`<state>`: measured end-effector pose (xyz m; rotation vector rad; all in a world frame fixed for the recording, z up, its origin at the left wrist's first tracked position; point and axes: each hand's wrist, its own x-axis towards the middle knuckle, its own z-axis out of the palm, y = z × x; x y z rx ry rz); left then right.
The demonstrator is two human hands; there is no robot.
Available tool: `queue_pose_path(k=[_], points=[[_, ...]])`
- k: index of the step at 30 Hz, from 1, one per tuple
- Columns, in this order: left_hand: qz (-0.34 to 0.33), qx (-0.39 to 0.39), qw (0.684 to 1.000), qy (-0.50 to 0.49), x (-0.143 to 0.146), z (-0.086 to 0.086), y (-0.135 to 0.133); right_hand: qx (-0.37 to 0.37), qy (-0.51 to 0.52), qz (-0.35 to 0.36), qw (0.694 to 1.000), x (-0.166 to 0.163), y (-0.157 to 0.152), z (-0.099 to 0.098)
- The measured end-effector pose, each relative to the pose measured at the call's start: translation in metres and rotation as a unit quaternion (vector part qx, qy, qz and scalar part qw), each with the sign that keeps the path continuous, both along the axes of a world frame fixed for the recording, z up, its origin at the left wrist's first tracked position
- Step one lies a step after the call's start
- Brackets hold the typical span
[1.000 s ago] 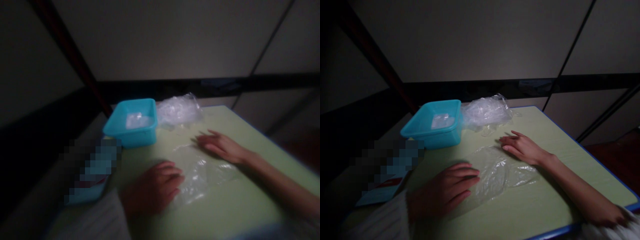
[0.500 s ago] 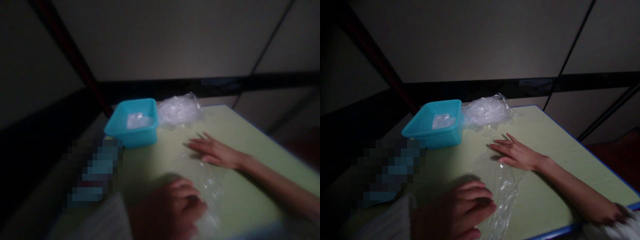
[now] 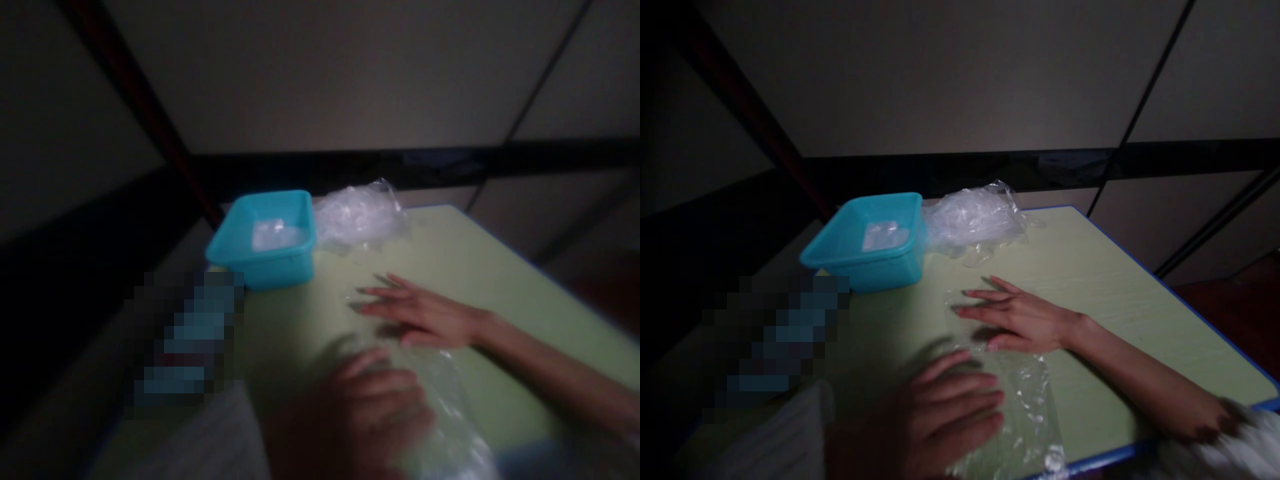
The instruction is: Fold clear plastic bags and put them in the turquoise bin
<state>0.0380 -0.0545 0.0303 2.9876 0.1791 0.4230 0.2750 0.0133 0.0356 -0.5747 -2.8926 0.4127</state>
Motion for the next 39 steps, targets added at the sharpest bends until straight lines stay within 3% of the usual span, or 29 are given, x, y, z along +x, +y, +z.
queue_pose_path(k=[3,5,7,12,24,34,39], points=[[0.199,-0.007,0.979,-0.055,-0.014,-0.002,0.025,0.046,0.029,-0.070,0.996,0.016,0.005,0.002],[0.260,-0.009,0.965,-0.038,-0.022,-0.009,0.042,0.076,0.046,-0.115,0.989,0.027,0.009,0.003],[0.281,-0.018,0.960,-0.013,-0.028,-0.016,0.053,0.094,0.057,-0.142,0.984,0.036,0.011,0.004],[0.289,-0.028,0.957,0.025,-0.031,-0.022,0.058,0.109,0.068,-0.148,0.981,0.044,0.012,0.010],[0.381,0.015,0.924,-0.009,-0.034,-0.020,0.059,0.113,0.042,-0.165,0.979,0.043,0.014,0.006],[0.367,-0.012,0.929,-0.042,-0.033,-0.023,0.057,0.079,0.052,-0.165,0.982,0.039,0.014,0.000],[0.301,-0.063,0.951,-0.027,-0.028,-0.023,0.053,0.039,0.066,-0.141,0.987,0.027,0.011,0.000]])
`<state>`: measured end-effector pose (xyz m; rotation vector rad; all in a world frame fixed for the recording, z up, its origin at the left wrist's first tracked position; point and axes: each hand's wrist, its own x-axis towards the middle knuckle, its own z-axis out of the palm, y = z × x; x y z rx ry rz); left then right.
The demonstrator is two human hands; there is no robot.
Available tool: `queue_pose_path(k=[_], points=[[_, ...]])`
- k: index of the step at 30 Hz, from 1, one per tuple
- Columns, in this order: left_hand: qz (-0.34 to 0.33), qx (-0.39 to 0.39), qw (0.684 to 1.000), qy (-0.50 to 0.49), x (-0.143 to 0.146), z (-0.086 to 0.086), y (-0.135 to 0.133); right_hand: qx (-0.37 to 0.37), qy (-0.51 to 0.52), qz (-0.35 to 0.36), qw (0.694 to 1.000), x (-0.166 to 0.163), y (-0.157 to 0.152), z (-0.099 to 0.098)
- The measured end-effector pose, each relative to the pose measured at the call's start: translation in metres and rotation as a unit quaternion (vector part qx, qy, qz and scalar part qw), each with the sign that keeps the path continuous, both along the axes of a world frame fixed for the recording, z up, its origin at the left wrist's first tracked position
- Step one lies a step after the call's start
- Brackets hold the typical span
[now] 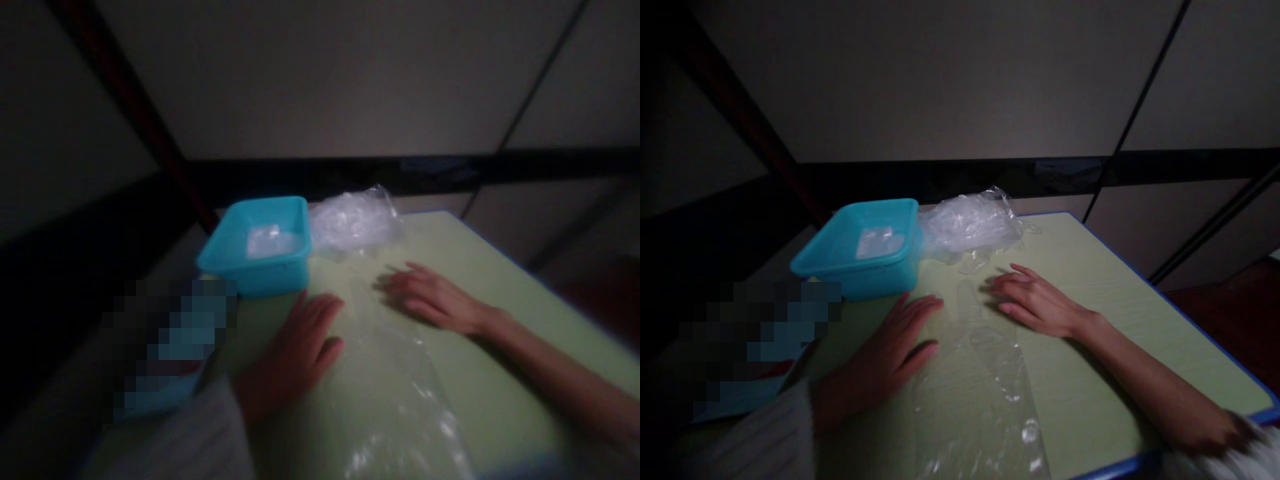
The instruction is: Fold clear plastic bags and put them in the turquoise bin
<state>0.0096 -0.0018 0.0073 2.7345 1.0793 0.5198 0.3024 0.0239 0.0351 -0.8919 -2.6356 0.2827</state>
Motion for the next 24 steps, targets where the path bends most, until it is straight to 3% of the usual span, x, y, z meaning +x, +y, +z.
queue_pose_path(k=[6,24], points=[[-0.075,-0.040,0.995,0.060,0.010,0.006,-0.001,-0.032,-0.007,0.064,0.997,-0.015,0.002,-0.005],[-0.078,-0.061,0.993,0.065,0.010,0.005,0.001,-0.020,-0.034,-0.030,0.999,-0.023,0.016,-0.019]])
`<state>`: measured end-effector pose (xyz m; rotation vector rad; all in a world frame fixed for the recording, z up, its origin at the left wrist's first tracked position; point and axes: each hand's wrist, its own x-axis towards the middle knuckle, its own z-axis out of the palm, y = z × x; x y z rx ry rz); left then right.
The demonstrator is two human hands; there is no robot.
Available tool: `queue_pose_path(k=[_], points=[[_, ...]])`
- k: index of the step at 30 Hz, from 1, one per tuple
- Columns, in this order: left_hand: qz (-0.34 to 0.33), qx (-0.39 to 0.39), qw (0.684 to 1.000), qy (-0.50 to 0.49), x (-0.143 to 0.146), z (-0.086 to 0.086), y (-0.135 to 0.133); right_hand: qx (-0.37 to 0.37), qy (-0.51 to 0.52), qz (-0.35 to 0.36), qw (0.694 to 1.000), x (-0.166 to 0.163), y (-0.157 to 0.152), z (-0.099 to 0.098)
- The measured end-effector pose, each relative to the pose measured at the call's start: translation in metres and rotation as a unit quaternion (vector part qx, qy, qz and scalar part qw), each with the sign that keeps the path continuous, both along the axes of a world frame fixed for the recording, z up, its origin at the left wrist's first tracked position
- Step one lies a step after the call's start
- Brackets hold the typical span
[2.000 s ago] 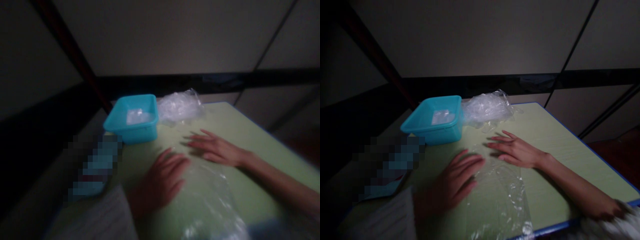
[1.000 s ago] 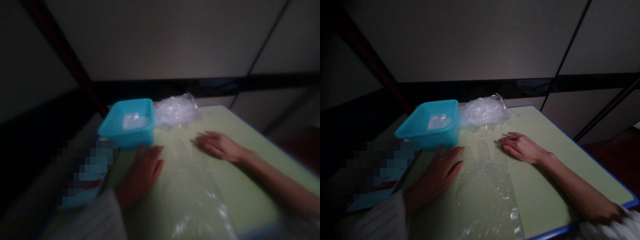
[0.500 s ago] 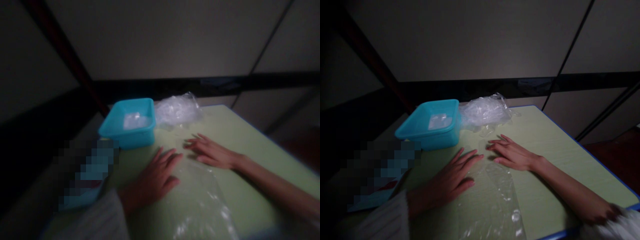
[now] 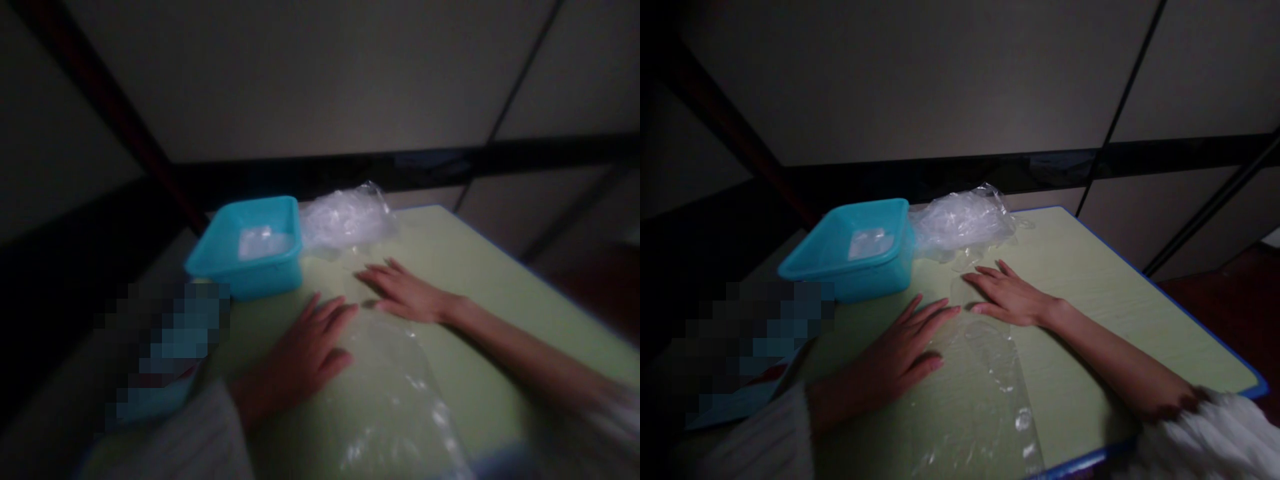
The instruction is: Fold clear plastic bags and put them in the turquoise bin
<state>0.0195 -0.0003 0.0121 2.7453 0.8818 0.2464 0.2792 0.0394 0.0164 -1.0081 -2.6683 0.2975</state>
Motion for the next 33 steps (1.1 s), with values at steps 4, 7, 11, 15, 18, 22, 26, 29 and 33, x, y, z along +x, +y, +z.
queue_pose_path(k=[4,7,11,15,18,22,26,29,33], points=[[0.010,0.007,0.999,-0.035,-0.002,-0.003,0.005,0.010,0.002,0.006,1.000,0.000,0.001,0.002],[0.024,0.023,0.998,-0.059,-0.001,-0.005,0.013,0.022,0.026,0.033,0.999,0.001,0.001,0.004],[0.047,0.037,0.996,-0.060,0.000,-0.009,0.026,0.022,0.048,0.058,0.997,0.001,-0.001,0.005],[0.068,0.047,0.995,-0.058,0.001,-0.010,0.034,0.009,0.046,0.052,0.998,0.001,-0.002,0.005],[0.084,0.041,0.994,-0.051,0.002,-0.009,0.036,0.012,0.035,0.030,0.999,0.001,-0.002,0.004],[0.062,0.042,0.995,-0.065,0.003,-0.005,0.034,0.027,0.034,0.037,0.998,0.002,-0.001,0.004],[0.025,0.043,0.996,-0.072,0.001,-0.002,0.031,0.018,0.048,0.066,0.996,0.003,-0.003,0.006],[0.025,0.038,0.996,-0.081,0.000,-0.002,0.030,0.018,0.057,0.071,0.996,0.003,-0.004,0.008],[0.011,0.029,0.995,-0.090,0.000,-0.003,0.030,0.017,0.066,0.085,0.994,0.002,-0.006,0.007]])
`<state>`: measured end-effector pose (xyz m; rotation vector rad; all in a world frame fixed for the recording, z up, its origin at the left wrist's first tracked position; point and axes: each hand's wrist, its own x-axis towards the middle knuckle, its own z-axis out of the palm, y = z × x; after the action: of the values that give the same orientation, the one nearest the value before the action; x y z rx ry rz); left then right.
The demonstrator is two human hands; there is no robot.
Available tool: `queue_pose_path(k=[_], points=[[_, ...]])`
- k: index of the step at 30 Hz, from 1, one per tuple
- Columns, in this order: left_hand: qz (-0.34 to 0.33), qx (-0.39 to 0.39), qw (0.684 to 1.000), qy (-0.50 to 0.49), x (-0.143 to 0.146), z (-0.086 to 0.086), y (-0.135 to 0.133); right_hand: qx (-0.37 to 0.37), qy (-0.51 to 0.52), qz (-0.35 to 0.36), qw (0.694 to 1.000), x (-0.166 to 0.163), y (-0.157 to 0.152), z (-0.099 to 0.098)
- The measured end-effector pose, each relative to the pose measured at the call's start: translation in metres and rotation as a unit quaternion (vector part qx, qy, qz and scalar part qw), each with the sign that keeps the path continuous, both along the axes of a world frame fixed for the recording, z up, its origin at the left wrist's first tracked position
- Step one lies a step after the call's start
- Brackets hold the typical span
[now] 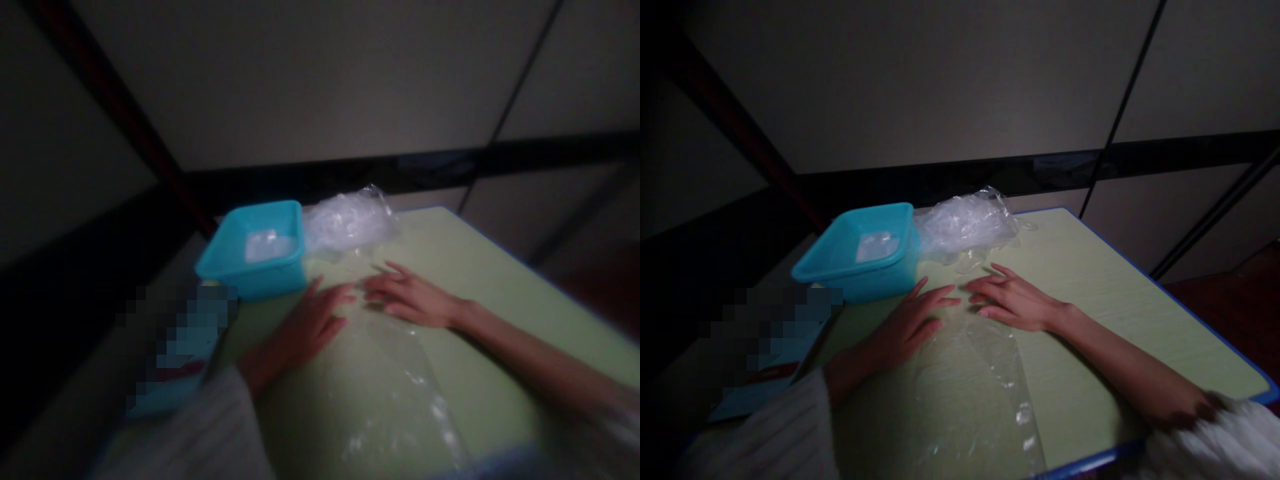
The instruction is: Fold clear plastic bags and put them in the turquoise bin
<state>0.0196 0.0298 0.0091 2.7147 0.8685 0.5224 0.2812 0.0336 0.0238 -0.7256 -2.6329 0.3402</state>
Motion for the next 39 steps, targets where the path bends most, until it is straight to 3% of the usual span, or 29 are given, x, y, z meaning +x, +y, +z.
queue_pose_path(k=[7,16,25,33,39], points=[[0.003,-0.007,1.000,-0.010,0.0019,0.0011,0.0003,0.007,-0.005,-0.001,1.000,0.0014,0.0001,0.0000],[-0.040,-0.016,0.999,-0.015,0.0001,0.0011,-0.0013,0.012,-0.007,0.004,1.000,0.0009,-0.0020,-0.0011],[0.001,-0.029,1.000,0.003,0.0050,0.0009,-0.0020,0.012,0.011,0.046,0.999,-0.0023,-0.0074,0.0027],[0.023,-0.025,0.999,0.006,0.0056,0.0001,-0.0015,-0.008,0.027,0.038,0.999,-0.0017,-0.0065,0.0005],[-0.023,-0.024,0.999,-0.011,0.0039,0.0070,-0.0051,-0.010,0.007,-0.009,1.000,-0.0030,-0.0047,-0.0027]])
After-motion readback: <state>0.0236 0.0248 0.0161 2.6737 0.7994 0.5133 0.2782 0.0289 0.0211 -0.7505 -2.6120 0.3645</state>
